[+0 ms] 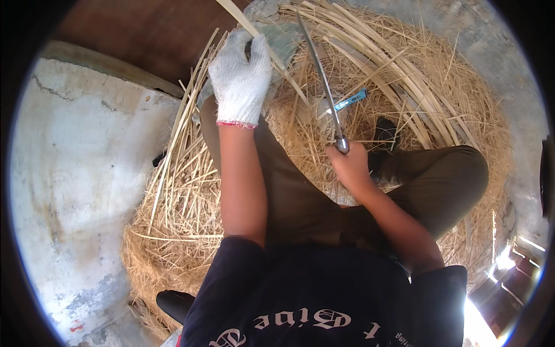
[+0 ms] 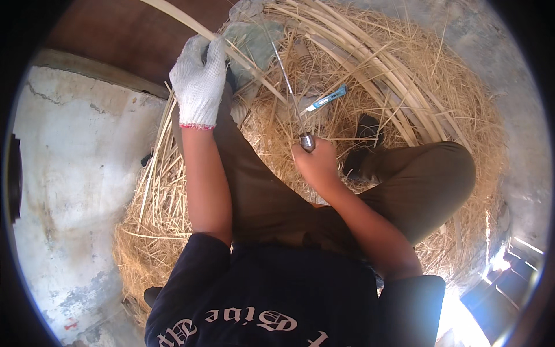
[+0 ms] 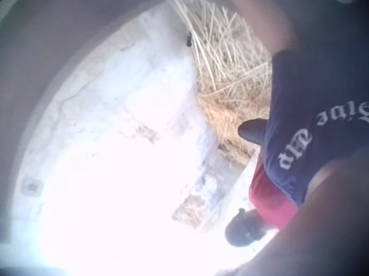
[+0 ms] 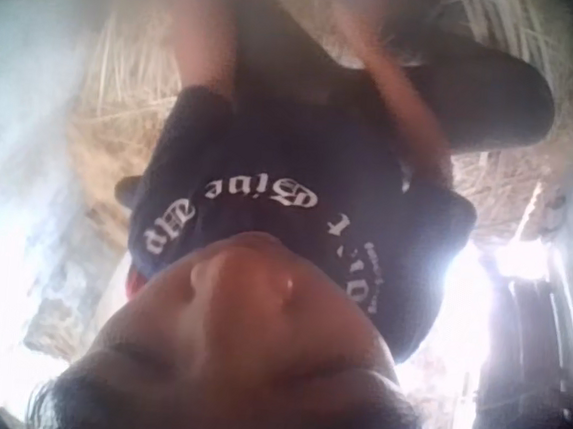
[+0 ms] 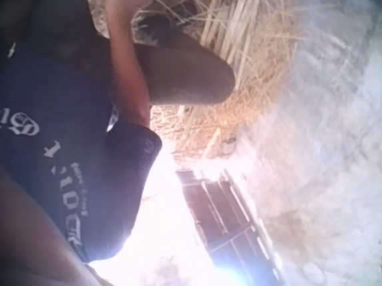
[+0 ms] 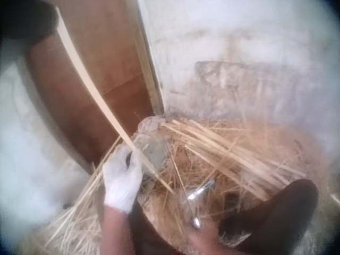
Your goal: The person sits on the floor and uses a knife to split long bamboo poles into thin strips. They hold the pole with a gloved left hand and use the knife in their right hand to shave and split the material, discarding the resulting strips onto a pile.
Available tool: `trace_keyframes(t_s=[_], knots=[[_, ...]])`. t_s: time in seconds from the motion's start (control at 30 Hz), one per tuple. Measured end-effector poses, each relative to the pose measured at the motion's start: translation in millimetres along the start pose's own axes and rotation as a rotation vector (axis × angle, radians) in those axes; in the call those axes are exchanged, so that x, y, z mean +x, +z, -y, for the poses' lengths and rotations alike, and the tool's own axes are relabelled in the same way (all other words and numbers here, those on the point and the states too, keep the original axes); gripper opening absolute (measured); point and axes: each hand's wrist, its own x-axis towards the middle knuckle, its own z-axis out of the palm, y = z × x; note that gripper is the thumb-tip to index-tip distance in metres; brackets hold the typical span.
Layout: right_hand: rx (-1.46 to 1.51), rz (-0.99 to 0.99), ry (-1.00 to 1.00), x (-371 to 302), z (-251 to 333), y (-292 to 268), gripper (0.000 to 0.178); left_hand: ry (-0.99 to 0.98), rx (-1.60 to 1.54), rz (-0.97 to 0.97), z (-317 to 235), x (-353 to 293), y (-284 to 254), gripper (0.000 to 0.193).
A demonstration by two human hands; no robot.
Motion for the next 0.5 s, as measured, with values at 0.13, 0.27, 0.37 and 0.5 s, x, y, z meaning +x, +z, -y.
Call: trace_keyframes(t_s=[0.13, 0.27, 0.37, 0.5], knots=[[-0.049, 0.071, 0.123, 8, -46, 5, 0.029, 0.034, 0.006, -0.015, -5, 1, 4, 0.028], [-0.093, 0.153, 0.367, 4, -40, 1, 0.029, -0.068, -0.031, 0.018, -5, 1, -3, 0.03], [-0.09, 0.1, 0.23, 0, -37, 1, 0.027, -0.043, 0.028, 0.037, 1, 3, -1, 0.03], [0.012, 0.066, 0.037, 0, -5, 0, 0.028, -0.02, 0.021, -0.007, 6, 3, 2, 0.031]])
